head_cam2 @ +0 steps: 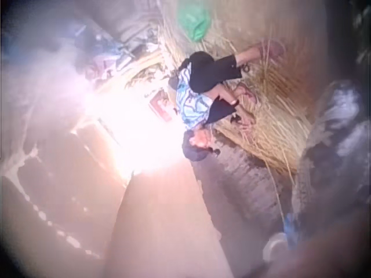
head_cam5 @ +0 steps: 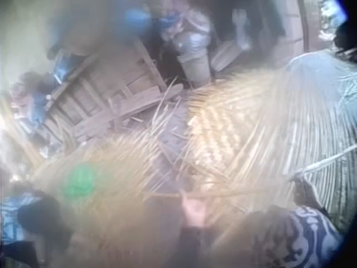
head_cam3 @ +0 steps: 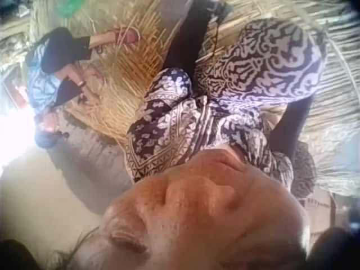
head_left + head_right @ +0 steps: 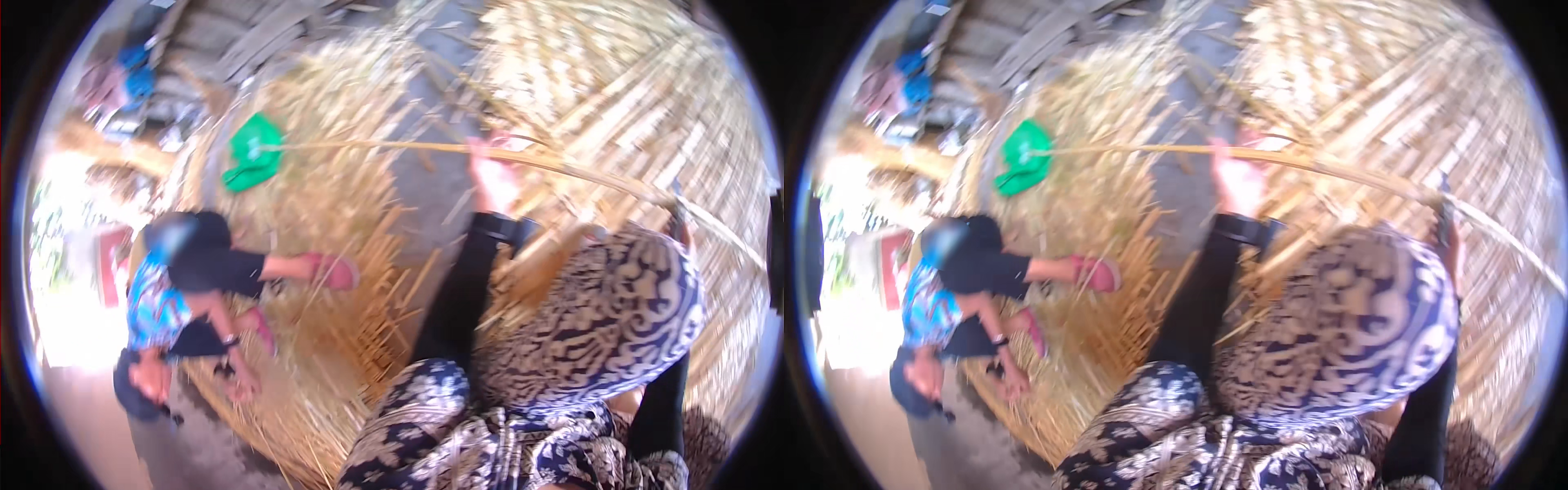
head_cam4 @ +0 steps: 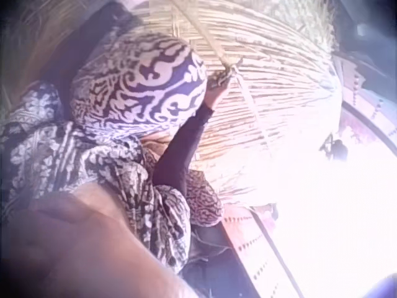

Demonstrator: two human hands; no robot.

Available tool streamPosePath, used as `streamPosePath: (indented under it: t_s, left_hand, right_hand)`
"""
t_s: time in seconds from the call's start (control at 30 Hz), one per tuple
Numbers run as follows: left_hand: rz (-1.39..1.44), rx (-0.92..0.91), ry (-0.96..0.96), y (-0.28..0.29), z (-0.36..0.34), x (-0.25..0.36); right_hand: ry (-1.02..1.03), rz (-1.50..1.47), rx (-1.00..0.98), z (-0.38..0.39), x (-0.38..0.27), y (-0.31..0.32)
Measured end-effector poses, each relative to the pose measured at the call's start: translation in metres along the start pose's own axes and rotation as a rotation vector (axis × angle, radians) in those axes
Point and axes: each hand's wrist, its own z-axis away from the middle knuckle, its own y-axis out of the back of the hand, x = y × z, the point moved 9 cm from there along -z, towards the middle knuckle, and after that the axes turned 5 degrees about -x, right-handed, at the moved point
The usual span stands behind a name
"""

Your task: Weaving and assembling a large circular bamboo structure using strips of material.

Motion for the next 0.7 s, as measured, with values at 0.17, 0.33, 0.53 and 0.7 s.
streamPosePath:
  t_s: [0.17,0.33,0.53,0.7]
  left_hand:
    - [-0.321,0.093,-0.094,0.009,-0.025,0.037]
    - [-0.387,0.039,-0.061,-0.016,-0.024,0.003]
    - [-0.52,0.046,-0.031,-0.036,-0.014,-0.046]
    - [-0.279,-0.017,0.025,-0.054,-0.006,-0.058]
  right_hand:
    - [0.101,-0.138,0.017,0.002,-0.028,0.025]
    - [0.148,-0.234,0.163,0.014,-0.032,0.02]
    - [-0.03,-0.019,-0.186,0.03,0.0,-0.077]
    - [0.022,-0.037,-0.072,0.023,-0.013,-0.038]
